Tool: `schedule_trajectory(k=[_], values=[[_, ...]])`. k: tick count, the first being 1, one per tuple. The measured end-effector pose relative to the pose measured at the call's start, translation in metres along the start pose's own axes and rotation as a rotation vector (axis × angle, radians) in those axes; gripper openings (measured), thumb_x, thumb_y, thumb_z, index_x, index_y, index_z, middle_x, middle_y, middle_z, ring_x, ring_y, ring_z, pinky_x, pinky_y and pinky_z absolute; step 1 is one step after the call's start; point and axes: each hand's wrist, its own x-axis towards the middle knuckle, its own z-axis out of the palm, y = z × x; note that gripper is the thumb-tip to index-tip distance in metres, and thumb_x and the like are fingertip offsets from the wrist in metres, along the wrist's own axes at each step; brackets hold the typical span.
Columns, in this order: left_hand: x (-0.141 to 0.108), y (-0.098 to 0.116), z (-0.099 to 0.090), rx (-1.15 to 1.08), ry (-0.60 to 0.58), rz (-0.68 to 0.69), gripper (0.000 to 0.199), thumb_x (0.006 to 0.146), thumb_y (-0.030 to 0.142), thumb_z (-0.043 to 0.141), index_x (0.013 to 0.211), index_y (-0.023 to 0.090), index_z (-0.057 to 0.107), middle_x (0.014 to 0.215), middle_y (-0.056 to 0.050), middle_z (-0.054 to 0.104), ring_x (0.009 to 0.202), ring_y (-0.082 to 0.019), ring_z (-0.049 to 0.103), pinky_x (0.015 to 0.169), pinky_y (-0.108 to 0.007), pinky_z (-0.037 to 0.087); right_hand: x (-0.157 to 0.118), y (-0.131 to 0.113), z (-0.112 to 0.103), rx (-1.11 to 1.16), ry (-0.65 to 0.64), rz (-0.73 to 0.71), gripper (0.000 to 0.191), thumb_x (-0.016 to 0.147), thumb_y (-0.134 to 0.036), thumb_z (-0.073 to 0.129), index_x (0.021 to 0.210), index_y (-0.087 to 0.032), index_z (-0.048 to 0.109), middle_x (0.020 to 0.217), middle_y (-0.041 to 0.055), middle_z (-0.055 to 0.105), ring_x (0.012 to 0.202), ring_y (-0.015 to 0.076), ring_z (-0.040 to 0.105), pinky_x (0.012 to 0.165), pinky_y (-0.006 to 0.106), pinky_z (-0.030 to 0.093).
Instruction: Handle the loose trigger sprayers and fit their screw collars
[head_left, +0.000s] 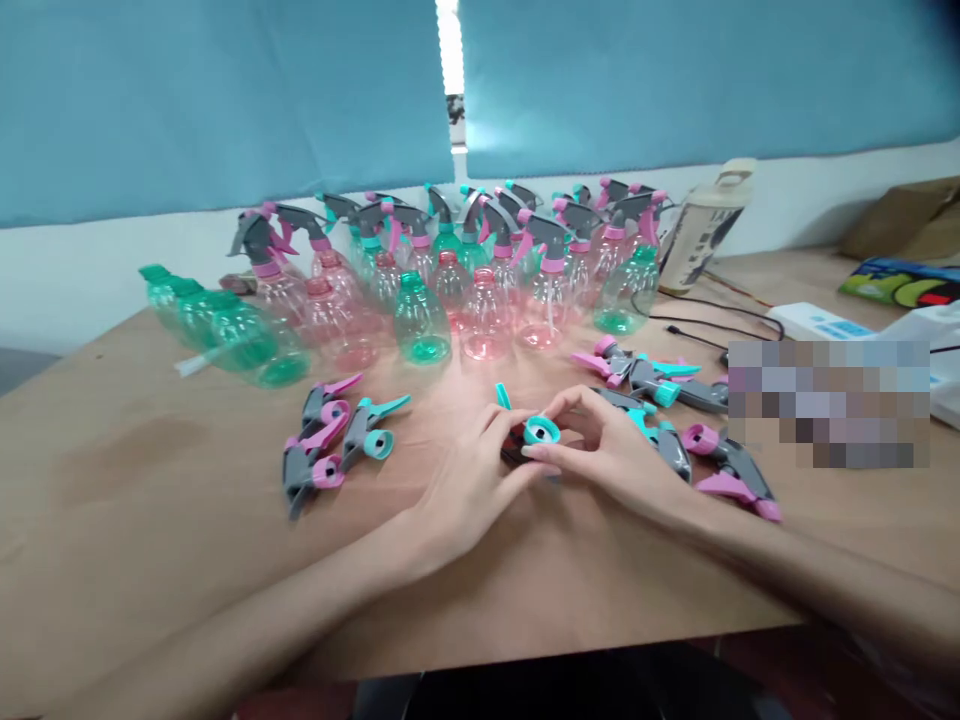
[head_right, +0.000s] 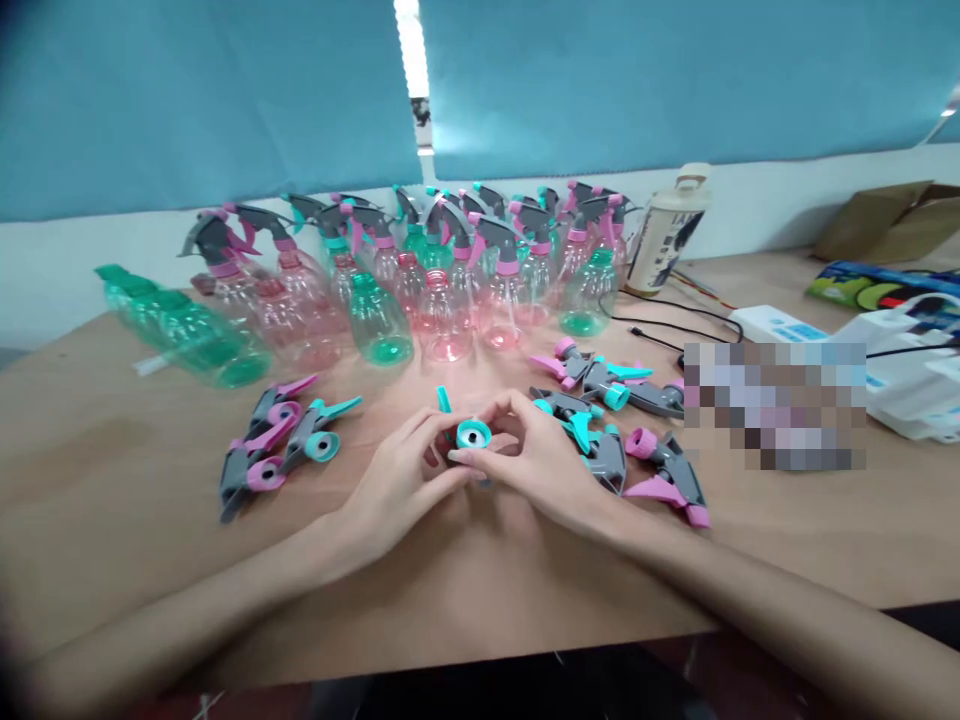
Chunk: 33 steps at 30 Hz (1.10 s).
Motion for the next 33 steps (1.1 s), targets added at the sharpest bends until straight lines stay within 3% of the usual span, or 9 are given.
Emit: schedule_trajectory(k=[6,12,14,17,19,25,33], values=[[-0.003,-0.012,-0.002,0.129,0.088,0.033,0.028,0.086,0.023,0.058,0.114,0.022,0.055,0.099,-0.003,0.063,0.084,-0.017,0.059,0.074,-0.029,0.049,0.001,-0.004,-0.005,-0.151,-0.038,-0.106,0.022,0.082,-0.033,0.063,0.099,-0.022,0.053,0.101,0.0021,0.063,0.088,0.0159,0.065,0.075,0.029,0.054],[-0.004,-0.015,-0.002,0.156,0.166,0.116,0.028,0.083,0.013,0.056,0.110,0.018,0.055,0.110,-0.005,0.064,0.096,-0.017,0.061,0.080,-0.028,0.051,-0.002,0.001,-0.010,-0.533,0.023,-0.421,0.021,0.083,-0.023,0.063,0.103,-0.019,0.059,0.100,0.0034,0.063,0.088,0.0140,0.061,0.080,0.027,0.049],[-0.005,-0.016,-0.002,0.188,0.201,0.119,0.029,0.083,0.013,0.056,0.111,0.018,0.055,0.107,-0.005,0.065,0.090,-0.016,0.063,0.077,-0.027,0.051,-0.003,0.004,-0.010,-0.597,0.046,-0.464,0.019,0.084,-0.020,0.060,0.103,-0.017,0.060,0.100,0.0052,0.062,0.089,0.0144,0.059,0.080,0.027,0.048],[-0.008,-0.017,-0.002,0.242,0.213,0.113,0.033,0.084,0.015,0.056,0.116,0.019,0.053,0.077,0.002,0.066,0.062,-0.011,0.061,0.062,-0.022,0.049,-0.004,0.007,-0.007,-0.622,0.044,-0.470,0.015,0.085,-0.017,0.057,0.100,-0.015,0.062,0.089,0.0049,0.061,0.078,0.0128,0.057,0.069,0.024,0.048],[-0.010,-0.017,-0.001,0.292,0.205,0.118,0.032,0.084,0.018,0.056,0.116,0.019,0.053,0.069,0.004,0.063,0.053,-0.009,0.057,0.053,-0.020,0.045,-0.004,0.010,-0.006,-0.607,0.018,-0.464,0.014,0.086,-0.018,0.057,0.098,-0.015,0.063,0.077,0.0020,0.058,0.067,0.0111,0.054,0.060,0.022,0.046],[-0.012,-0.014,0.002,0.485,0.213,0.109,0.030,0.083,0.023,0.058,0.112,0.018,0.056,0.093,-0.001,0.067,0.052,-0.009,0.056,0.050,-0.021,0.042,-0.007,0.017,-0.003,-0.562,-0.034,-0.381,0.022,0.086,-0.020,0.057,0.107,-0.016,0.062,0.060,-0.0052,0.051,0.050,0.0069,0.046,0.050,0.018,0.039],[-0.012,-0.015,0.001,0.511,0.204,0.120,0.031,0.085,0.024,0.056,0.115,0.018,0.056,0.094,-0.003,0.066,0.066,-0.012,0.062,0.054,-0.022,0.044,-0.009,0.017,-0.001,-0.540,-0.054,-0.289,0.026,0.087,-0.020,0.056,0.112,-0.016,0.060,0.056,-0.0078,0.043,0.046,0.0056,0.042,0.046,0.017,0.035]])
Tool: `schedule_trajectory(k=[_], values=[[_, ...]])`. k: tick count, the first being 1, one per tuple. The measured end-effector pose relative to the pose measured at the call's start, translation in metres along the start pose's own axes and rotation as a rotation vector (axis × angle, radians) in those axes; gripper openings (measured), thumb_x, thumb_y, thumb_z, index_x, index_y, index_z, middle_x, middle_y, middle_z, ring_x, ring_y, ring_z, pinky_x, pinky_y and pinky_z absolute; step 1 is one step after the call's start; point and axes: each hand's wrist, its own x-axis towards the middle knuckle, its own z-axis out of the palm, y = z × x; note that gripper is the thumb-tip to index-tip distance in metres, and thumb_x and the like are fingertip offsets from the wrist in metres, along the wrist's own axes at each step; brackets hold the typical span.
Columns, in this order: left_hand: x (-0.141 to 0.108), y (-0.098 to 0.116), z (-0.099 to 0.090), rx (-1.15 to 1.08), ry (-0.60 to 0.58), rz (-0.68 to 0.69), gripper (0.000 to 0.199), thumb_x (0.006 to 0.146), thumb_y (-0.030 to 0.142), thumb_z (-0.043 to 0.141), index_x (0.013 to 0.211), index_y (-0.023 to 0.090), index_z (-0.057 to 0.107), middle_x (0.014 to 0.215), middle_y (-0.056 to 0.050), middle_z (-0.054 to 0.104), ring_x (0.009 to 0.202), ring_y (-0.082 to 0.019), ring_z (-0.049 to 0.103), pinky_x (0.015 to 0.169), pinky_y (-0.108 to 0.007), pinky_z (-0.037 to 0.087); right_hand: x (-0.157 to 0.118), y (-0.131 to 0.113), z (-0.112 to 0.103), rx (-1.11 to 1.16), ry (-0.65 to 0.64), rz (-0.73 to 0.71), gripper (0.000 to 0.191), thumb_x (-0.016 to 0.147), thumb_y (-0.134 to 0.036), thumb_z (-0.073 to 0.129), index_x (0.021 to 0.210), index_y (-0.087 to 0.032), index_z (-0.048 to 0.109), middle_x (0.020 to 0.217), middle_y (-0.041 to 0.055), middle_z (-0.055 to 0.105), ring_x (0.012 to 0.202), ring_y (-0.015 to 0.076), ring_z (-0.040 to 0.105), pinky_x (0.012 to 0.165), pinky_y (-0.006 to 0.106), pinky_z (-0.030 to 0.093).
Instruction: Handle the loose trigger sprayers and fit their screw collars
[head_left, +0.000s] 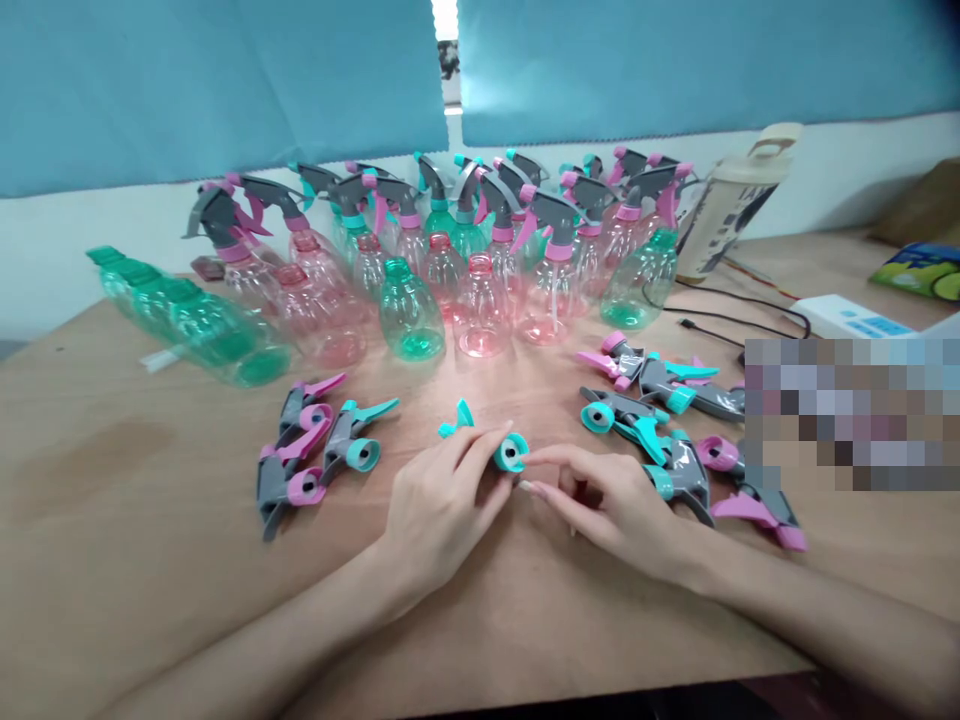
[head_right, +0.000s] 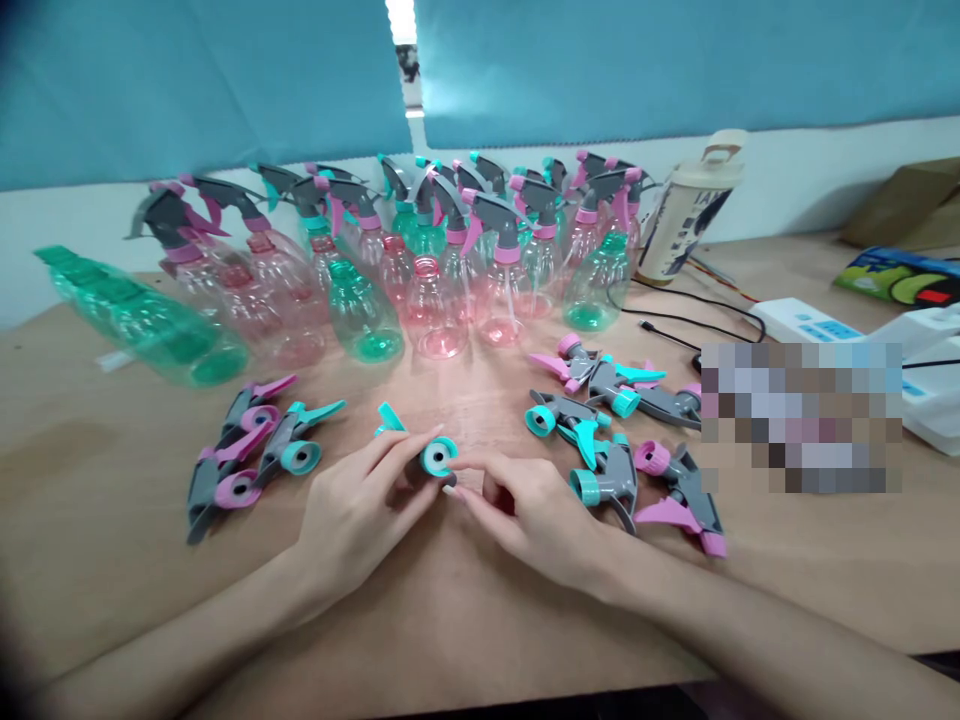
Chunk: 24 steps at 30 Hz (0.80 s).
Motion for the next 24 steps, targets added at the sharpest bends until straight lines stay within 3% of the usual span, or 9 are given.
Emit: schedule_trajectory(k=[5,9,16,24], values=[[0.000,-0.003,0.000,0.034,0.055,0.080,0.031,0.086,0.021,0.057,0.116,0.017,0.056,0.098,-0.005,0.067,0.080,-0.017,0.063,0.064,-0.027,0.044,-0.001,0.000,-0.001,0.018,0.003,-0.016,0.033,0.086,-0.020,0.057,0.119,-0.015,0.055,0.056,-0.0081,0.045,0.046,0.0057,0.042,0.047,0.017,0.036],[0.000,-0.003,0.000,0.035,0.025,0.131,0.034,0.091,0.018,0.050,0.124,0.016,0.049,0.104,-0.006,0.067,0.085,-0.018,0.063,0.068,-0.029,0.044,-0.004,0.000,0.001,0.012,-0.034,-0.059,0.045,0.086,-0.020,0.057,0.129,-0.015,0.047,0.056,-0.0076,0.051,0.048,0.0074,0.047,0.052,0.019,0.040],[0.000,-0.002,0.004,-0.138,-0.075,0.035,0.036,0.093,0.018,0.043,0.129,0.016,0.045,0.110,-0.008,0.062,0.088,-0.017,0.063,0.070,-0.027,0.052,-0.004,0.001,0.003,-0.009,-0.050,-0.061,0.048,0.088,-0.024,0.053,0.134,-0.014,0.043,0.054,-0.0069,0.054,0.046,0.0088,0.047,0.051,0.021,0.040],[-0.001,-0.001,0.010,-0.284,-0.119,-0.027,0.040,0.089,0.023,0.054,0.127,0.017,0.043,0.103,-0.007,0.063,0.079,-0.016,0.063,0.070,-0.029,0.053,-0.005,0.000,0.001,-0.064,-0.045,-0.007,0.042,0.089,-0.025,0.053,0.128,-0.013,0.050,0.050,-0.0078,0.051,0.043,0.0082,0.045,0.050,0.021,0.039]])
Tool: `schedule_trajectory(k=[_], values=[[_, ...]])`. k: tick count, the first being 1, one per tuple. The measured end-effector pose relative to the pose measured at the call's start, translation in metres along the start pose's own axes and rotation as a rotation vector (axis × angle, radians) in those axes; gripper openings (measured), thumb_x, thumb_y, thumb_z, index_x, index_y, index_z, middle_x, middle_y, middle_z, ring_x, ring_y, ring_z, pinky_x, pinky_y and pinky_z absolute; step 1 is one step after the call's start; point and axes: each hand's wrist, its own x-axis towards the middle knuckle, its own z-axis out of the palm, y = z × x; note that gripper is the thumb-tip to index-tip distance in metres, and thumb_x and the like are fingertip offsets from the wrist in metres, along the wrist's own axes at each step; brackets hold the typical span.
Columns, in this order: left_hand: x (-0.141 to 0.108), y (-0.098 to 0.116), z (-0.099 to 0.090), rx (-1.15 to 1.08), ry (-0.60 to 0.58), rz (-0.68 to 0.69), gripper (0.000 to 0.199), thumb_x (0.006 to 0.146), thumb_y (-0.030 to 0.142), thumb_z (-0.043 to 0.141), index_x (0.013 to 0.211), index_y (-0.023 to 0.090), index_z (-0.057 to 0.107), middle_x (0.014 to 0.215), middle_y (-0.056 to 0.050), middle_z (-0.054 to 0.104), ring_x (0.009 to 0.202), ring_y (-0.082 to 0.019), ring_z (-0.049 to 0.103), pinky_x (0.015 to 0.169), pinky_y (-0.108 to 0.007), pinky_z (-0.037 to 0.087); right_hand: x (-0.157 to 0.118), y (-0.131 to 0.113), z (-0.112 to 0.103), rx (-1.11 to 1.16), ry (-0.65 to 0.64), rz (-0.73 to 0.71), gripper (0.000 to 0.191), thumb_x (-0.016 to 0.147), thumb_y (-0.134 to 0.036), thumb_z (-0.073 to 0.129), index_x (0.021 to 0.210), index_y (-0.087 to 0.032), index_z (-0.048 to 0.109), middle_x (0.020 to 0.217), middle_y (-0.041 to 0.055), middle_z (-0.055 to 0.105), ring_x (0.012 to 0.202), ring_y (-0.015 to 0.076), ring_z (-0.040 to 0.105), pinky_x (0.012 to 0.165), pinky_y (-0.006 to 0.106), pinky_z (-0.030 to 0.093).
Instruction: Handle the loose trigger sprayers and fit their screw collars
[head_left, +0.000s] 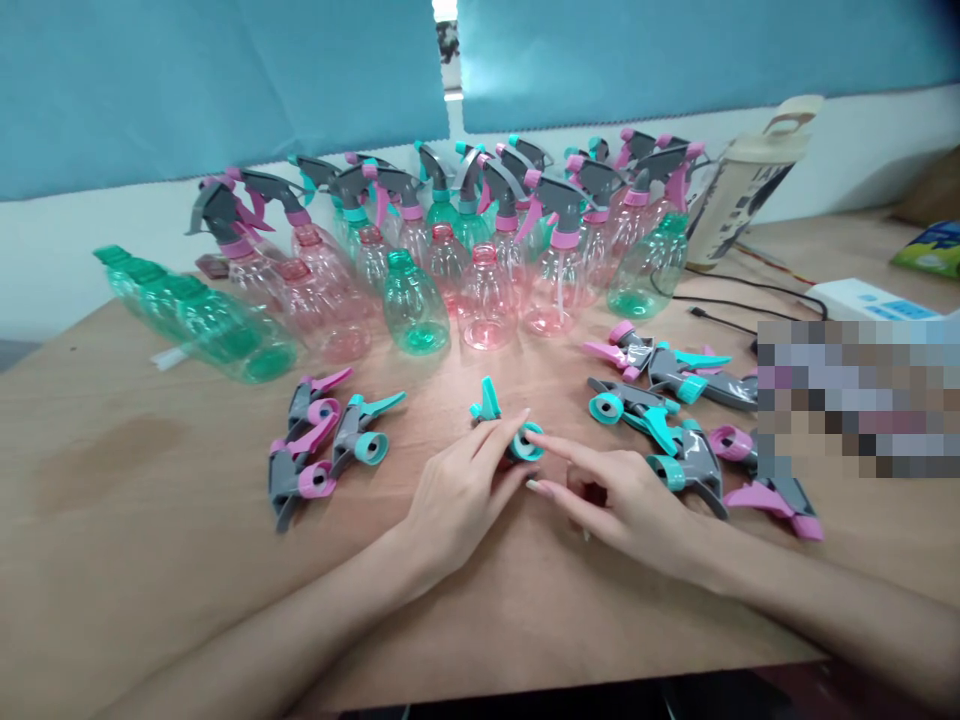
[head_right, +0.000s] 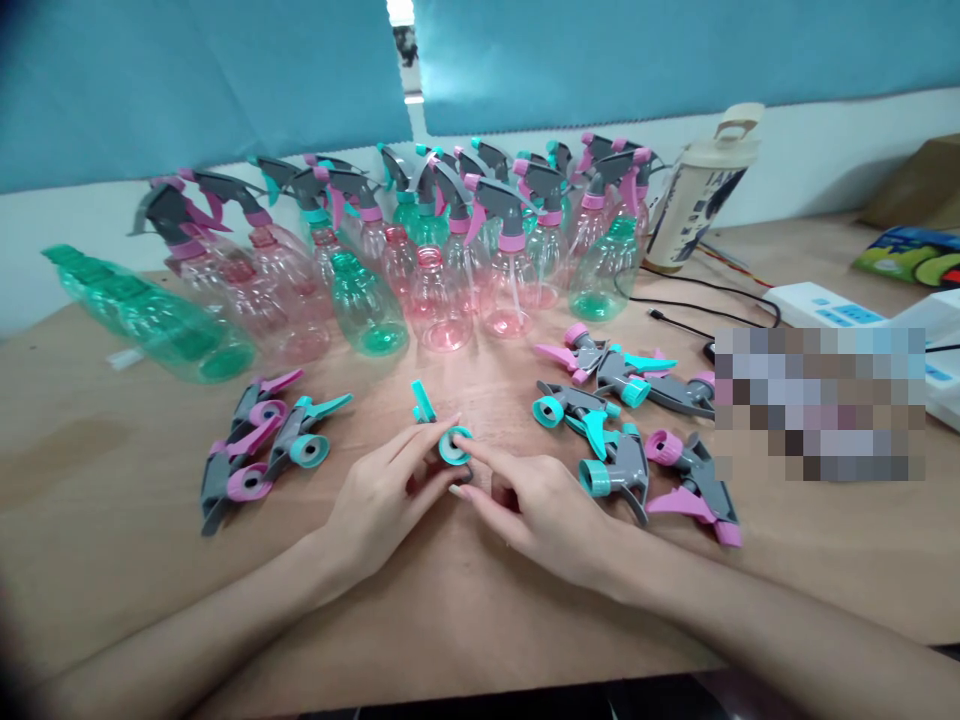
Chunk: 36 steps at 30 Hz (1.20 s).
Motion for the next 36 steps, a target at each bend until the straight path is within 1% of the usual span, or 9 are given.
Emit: schedule_trajectory(k=[4,9,13,18,22,25,30,33,36], values=[[0.003,-0.001,0.001,-0.078,-0.048,-0.051,0.044,0.085,0.024,0.061,0.125,0.019,0.044,0.104,-0.006,0.060,0.079,-0.016,0.062,0.070,-0.028,0.053,0.000,-0.001,0.000,-0.020,-0.004,0.013,0.042,0.089,-0.026,0.053,0.129,-0.014,0.050,0.051,-0.0080,0.050,0.044,0.0080,0.044,0.051,0.020,0.038],[0.006,-0.003,0.000,-0.117,-0.060,-0.067,0.038,0.084,0.020,0.061,0.120,0.020,0.049,0.106,-0.005,0.059,0.083,-0.016,0.061,0.072,-0.028,0.052,0.002,-0.001,-0.002,-0.038,-0.060,-0.028,0.045,0.090,-0.026,0.051,0.133,-0.014,0.045,0.055,-0.0072,0.051,0.046,0.0081,0.045,0.050,0.020,0.038],[0.006,-0.004,-0.002,-0.134,-0.063,-0.059,0.036,0.085,0.020,0.060,0.120,0.021,0.050,0.103,-0.004,0.061,0.081,-0.016,0.062,0.070,-0.027,0.052,0.005,0.000,-0.007,-0.070,-0.035,-0.038,0.037,0.090,-0.025,0.051,0.125,-0.016,0.052,0.057,-0.0060,0.053,0.048,0.0083,0.046,0.051,0.020,0.038],[0.004,-0.003,-0.002,-0.179,0.011,-0.092,0.037,0.083,0.021,0.062,0.118,0.019,0.050,0.094,-0.002,0.066,0.074,-0.014,0.063,0.068,-0.026,0.052,0.004,-0.001,-0.008,-0.190,0.054,-0.069,0.031,0.090,-0.024,0.050,0.118,-0.016,0.058,0.057,-0.0042,0.055,0.048,0.0092,0.046,0.051,0.021,0.037],[0.004,-0.002,-0.001,-0.146,0.069,-0.134,0.026,0.080,0.024,0.066,0.105,0.019,0.057,0.080,0.001,0.067,0.063,-0.011,0.061,0.062,-0.023,0.049,0.000,-0.005,-0.001,-0.261,0.067,-0.040,0.035,0.091,-0.029,0.049,0.122,-0.015,0.056,0.056,-0.0034,0.056,0.046,0.0100,0.046,0.050,0.023,0.036],[0.004,-0.002,-0.002,-0.087,0.090,-0.119,0.023,0.079,0.024,0.067,0.101,0.019,0.060,0.072,0.002,0.064,0.060,-0.011,0.058,0.059,-0.021,0.047,-0.001,-0.006,0.003,-0.212,0.050,0.019,0.037,0.091,-0.032,0.050,0.124,-0.016,0.053,0.057,-0.0039,0.056,0.047,0.0100,0.047,0.052,0.023,0.037],[0.005,-0.003,-0.002,-0.098,0.079,-0.098,0.027,0.080,0.023,0.067,0.106,0.018,0.061,0.064,0.005,0.060,0.053,-0.008,0.054,0.054,-0.019,0.043,0.001,-0.006,0.005,-0.008,-0.013,0.077,0.048,0.087,-0.035,0.056,0.129,-0.014,0.048,0.051,-0.0082,0.050,0.042,0.0081,0.042,0.047,0.021,0.035],[0.006,-0.003,-0.003,-0.121,0.057,-0.086,0.027,0.083,0.027,0.063,0.109,0.019,0.060,0.063,0.005,0.059,0.051,-0.008,0.053,0.051,-0.018,0.042,0.004,-0.007,0.003,0.088,0.003,0.076,0.043,0.086,-0.035,0.057,0.122,-0.013,0.053,0.047,-0.0099,0.043,0.040,0.0071,0.038,0.043,0.020,0.032],[0.006,-0.002,-0.005,-0.178,0.013,-0.072,0.025,0.085,0.025,0.061,0.109,0.019,0.058,0.061,0.006,0.059,0.049,-0.007,0.051,0.049,-0.017,0.040,0.007,-0.006,0.000,0.087,0.028,0.057,0.033,0.087,-0.034,0.055,0.113,-0.014,0.058,0.047,-0.0097,0.040,0.041,0.0069,0.037,0.042,0.020,0.030]])
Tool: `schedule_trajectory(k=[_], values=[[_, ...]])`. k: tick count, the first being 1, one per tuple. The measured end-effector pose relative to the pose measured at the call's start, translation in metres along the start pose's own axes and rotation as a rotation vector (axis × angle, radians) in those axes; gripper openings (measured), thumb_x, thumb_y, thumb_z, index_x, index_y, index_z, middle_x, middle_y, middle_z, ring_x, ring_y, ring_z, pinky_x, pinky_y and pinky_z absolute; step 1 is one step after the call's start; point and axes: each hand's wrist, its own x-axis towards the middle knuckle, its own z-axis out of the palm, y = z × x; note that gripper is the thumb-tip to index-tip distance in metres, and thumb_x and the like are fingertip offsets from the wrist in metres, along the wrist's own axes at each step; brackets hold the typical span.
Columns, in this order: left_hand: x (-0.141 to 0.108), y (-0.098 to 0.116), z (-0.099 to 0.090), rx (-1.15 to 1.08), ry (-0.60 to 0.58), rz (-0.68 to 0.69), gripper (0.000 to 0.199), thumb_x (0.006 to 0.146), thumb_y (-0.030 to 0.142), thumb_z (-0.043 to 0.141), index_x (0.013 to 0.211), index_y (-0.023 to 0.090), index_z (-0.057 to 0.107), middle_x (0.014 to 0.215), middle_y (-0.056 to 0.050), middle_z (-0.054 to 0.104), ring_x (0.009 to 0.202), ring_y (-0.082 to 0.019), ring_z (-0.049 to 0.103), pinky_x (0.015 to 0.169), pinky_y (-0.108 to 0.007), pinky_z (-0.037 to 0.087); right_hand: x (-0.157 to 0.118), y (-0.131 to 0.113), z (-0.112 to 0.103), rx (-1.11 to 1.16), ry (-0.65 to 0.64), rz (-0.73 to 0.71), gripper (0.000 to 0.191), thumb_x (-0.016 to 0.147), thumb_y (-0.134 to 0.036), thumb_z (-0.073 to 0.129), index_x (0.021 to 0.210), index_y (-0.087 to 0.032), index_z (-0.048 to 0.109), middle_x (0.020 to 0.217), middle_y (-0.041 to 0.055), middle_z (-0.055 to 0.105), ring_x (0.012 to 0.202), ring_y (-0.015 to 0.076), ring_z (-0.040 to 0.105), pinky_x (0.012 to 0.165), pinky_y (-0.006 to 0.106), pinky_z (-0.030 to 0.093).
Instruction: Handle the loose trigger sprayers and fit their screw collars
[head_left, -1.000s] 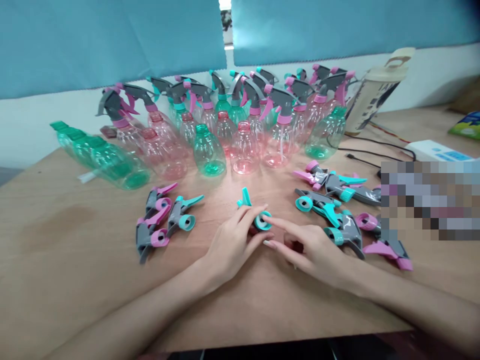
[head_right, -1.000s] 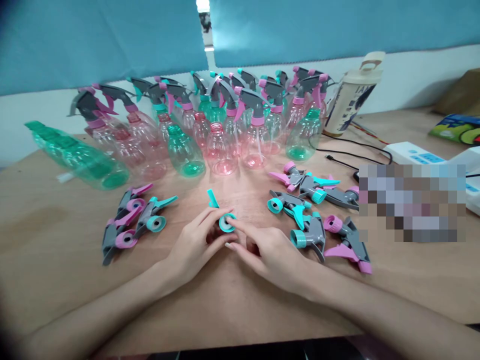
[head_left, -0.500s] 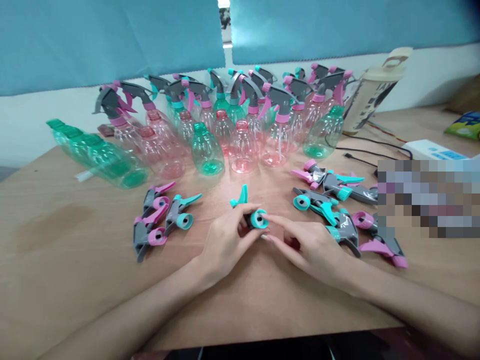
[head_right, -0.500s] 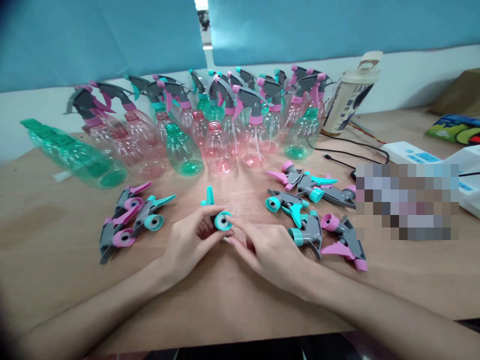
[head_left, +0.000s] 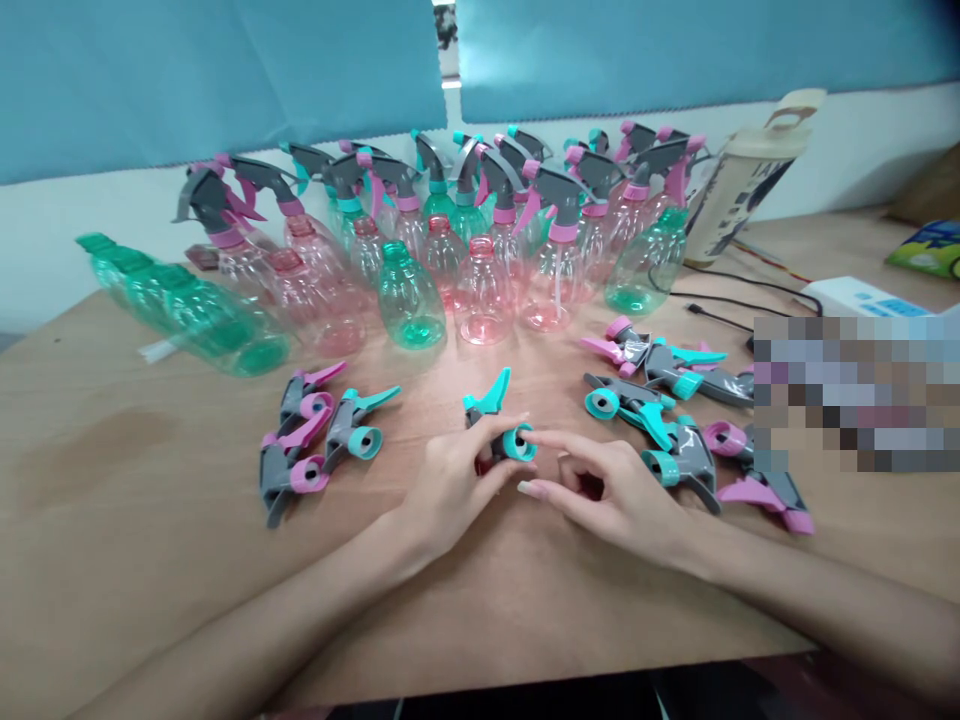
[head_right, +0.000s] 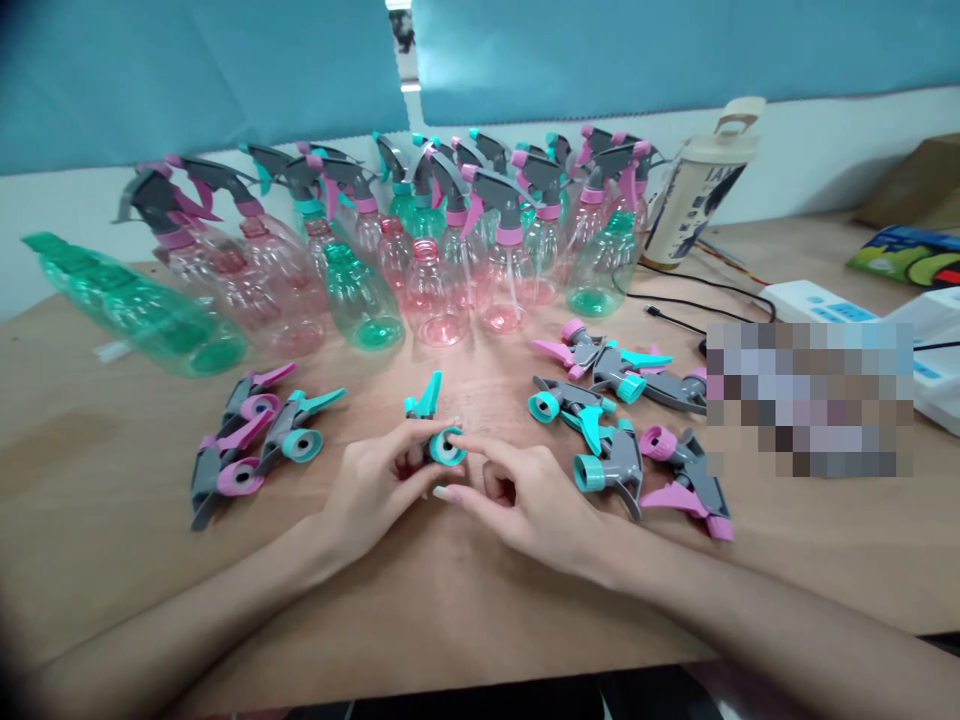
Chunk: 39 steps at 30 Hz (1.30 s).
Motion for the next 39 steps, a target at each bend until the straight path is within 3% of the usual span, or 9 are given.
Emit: schedule_trajectory(k=[5,11,17,21,27,39], values=[[0.001,0.000,-0.002,-0.109,-0.101,-0.034,0.028,0.086,0.020,0.058,0.114,0.019,0.055,0.065,0.006,0.060,0.050,-0.007,0.052,0.050,-0.017,0.042,0.003,0.002,-0.006,-0.081,-0.017,-0.048,0.027,0.087,-0.032,0.056,0.111,-0.018,0.058,0.053,-0.0072,0.049,0.045,0.0076,0.042,0.047,0.020,0.035],[0.001,-0.002,0.000,-0.161,-0.102,-0.030,0.034,0.084,0.011,0.057,0.117,0.018,0.054,0.071,0.005,0.062,0.053,-0.007,0.055,0.055,-0.018,0.045,0.002,0.000,-0.009,-0.272,0.064,-0.101,0.026,0.088,-0.034,0.057,0.108,-0.019,0.061,0.056,-0.0054,0.051,0.049,0.0085,0.047,0.052,0.021,0.034],[0.002,-0.002,-0.001,-0.277,-0.155,-0.064,0.036,0.084,0.013,0.059,0.119,0.019,0.053,0.073,0.005,0.063,0.055,-0.007,0.058,0.056,-0.017,0.048,0.002,0.002,-0.007,-0.118,0.015,-0.066,0.033,0.084,-0.032,0.061,0.113,-0.016,0.056,0.052,-0.0080,0.047,0.045,0.0080,0.043,0.048,0.020,0.034],[0.004,-0.002,-0.003,-0.301,-0.186,-0.061,0.036,0.084,0.011,0.059,0.119,0.020,0.054,0.070,0.006,0.062,0.052,-0.006,0.055,0.054,-0.016,0.045,0.003,0.005,-0.008,-0.056,-0.030,-0.094,0.028,0.085,-0.029,0.061,0.110,-0.017,0.057,0.054,-0.0081,0.045,0.046,0.0076,0.042,0.049,0.019,0.036],[0.005,-0.002,-0.005,-0.246,-0.240,0.014,0.037,0.083,0.012,0.060,0.118,0.020,0.056,0.082,0.002,0.065,0.061,-0.008,0.055,0.058,-0.017,0.044,0.003,0.006,-0.009,-0.079,-0.048,-0.133,0.025,0.086,-0.030,0.059,0.106,-0.016,0.056,0.055,-0.0085,0.042,0.048,0.0067,0.041,0.049,0.019,0.033],[0.004,-0.003,-0.003,-0.288,-0.216,-0.008,0.035,0.085,0.013,0.058,0.119,0.020,0.055,0.074,0.004,0.062,0.057,-0.008,0.055,0.057,-0.017,0.045,0.004,-0.002,-0.014,-0.212,-0.039,-0.071,0.032,0.086,-0.039,0.059,0.111,-0.020,0.053,0.058,-0.0083,0.047,0.048,0.0071,0.043,0.050,0.020,0.033]])
